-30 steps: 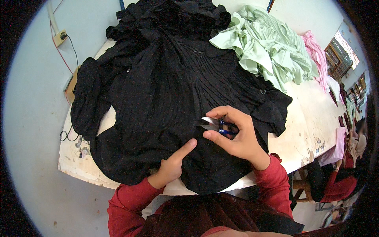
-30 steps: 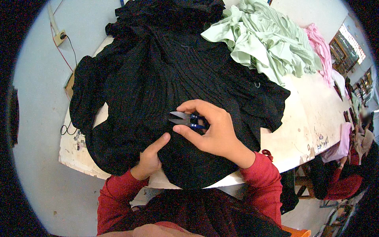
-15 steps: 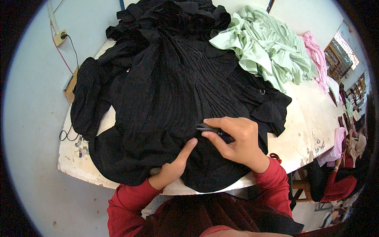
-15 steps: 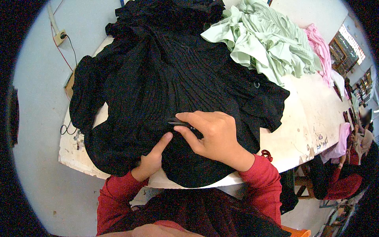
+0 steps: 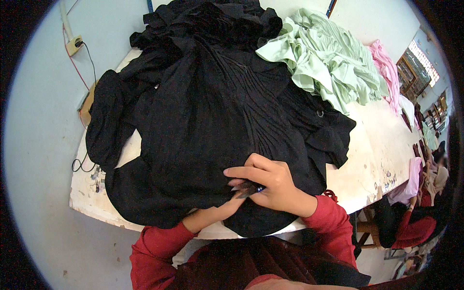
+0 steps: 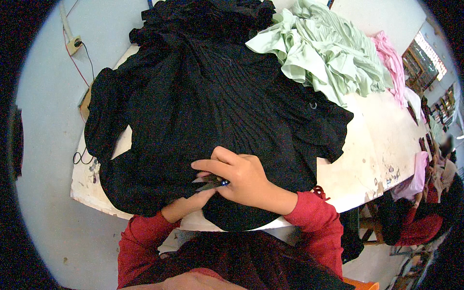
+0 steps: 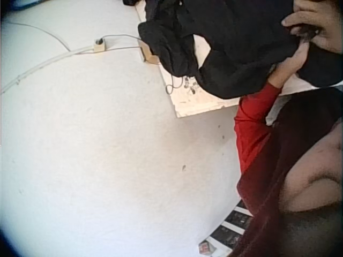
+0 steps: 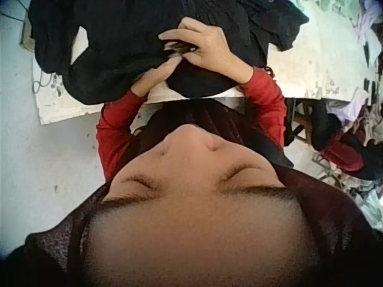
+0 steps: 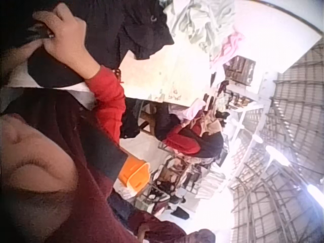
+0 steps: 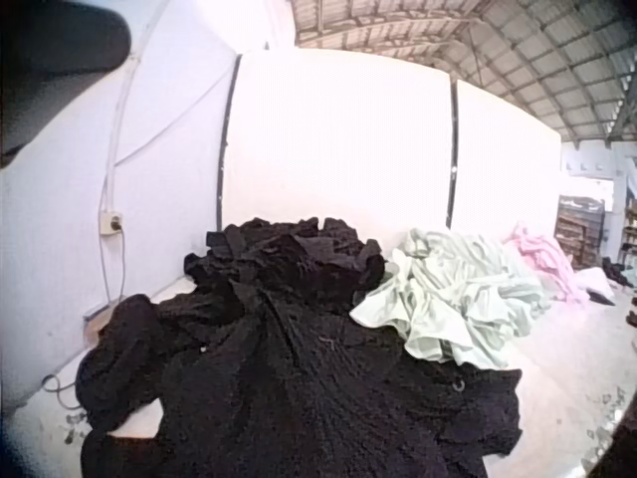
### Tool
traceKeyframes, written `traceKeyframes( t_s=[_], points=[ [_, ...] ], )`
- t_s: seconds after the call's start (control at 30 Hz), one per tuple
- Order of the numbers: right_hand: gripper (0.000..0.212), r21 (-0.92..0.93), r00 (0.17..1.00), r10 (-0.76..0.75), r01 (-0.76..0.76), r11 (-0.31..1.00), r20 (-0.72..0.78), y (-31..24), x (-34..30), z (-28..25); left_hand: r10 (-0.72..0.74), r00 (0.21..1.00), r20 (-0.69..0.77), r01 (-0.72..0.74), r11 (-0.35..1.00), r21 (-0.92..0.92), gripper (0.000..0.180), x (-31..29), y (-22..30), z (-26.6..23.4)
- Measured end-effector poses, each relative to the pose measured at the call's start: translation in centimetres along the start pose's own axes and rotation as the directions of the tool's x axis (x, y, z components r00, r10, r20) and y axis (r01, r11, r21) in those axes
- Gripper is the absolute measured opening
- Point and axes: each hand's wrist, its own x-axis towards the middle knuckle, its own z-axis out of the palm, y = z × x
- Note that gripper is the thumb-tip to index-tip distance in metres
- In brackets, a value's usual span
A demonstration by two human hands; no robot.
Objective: The person uses a seam ripper to cut loose threads on a black garment laid on a table. The garment is repeatedly repositioned to access different areas while the person works methodically along seams and edges.
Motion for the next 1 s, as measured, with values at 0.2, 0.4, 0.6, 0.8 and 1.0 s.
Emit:
traceKeyframes(
  t_s=[0.2,0.4,0.6,0.8,1.0],
  points=[
    [0.039,0.010,0.984,-0.122,0.124,0.992,-0.133,1.4,-0.1,0.3,-0.072,0.989,0.129,0.148,0.491,-0.859,0.041,0.0,0.2,-0.6],
    [0.032,0.098,0.992,-0.068,0.078,0.992,-0.105,1.9,0.1,0.2,-0.326,0.939,-0.108,0.171,0.717,-0.676,0.035,1.6,0.9,0.0],
    [0.039,0.038,0.974,0.181,-0.177,0.983,-0.138,1.1,1.4,-3.2,-0.328,0.931,-0.162,0.124,0.699,-0.704,0.034,1.6,0.7,0.2],
    [0.020,-0.149,0.987,0.047,-0.070,0.986,-0.155,1.2,1.2,-3.2,-0.353,0.922,-0.159,0.156,0.715,-0.681,0.036,1.6,0.5,0.3],
    [0.017,-0.225,0.995,-0.019,-0.003,0.974,-0.098,1.2,1.1,-3.2,-0.358,0.917,-0.176,0.120,0.667,-0.735,0.037,1.4,-0.6,0.6]
  ],
)
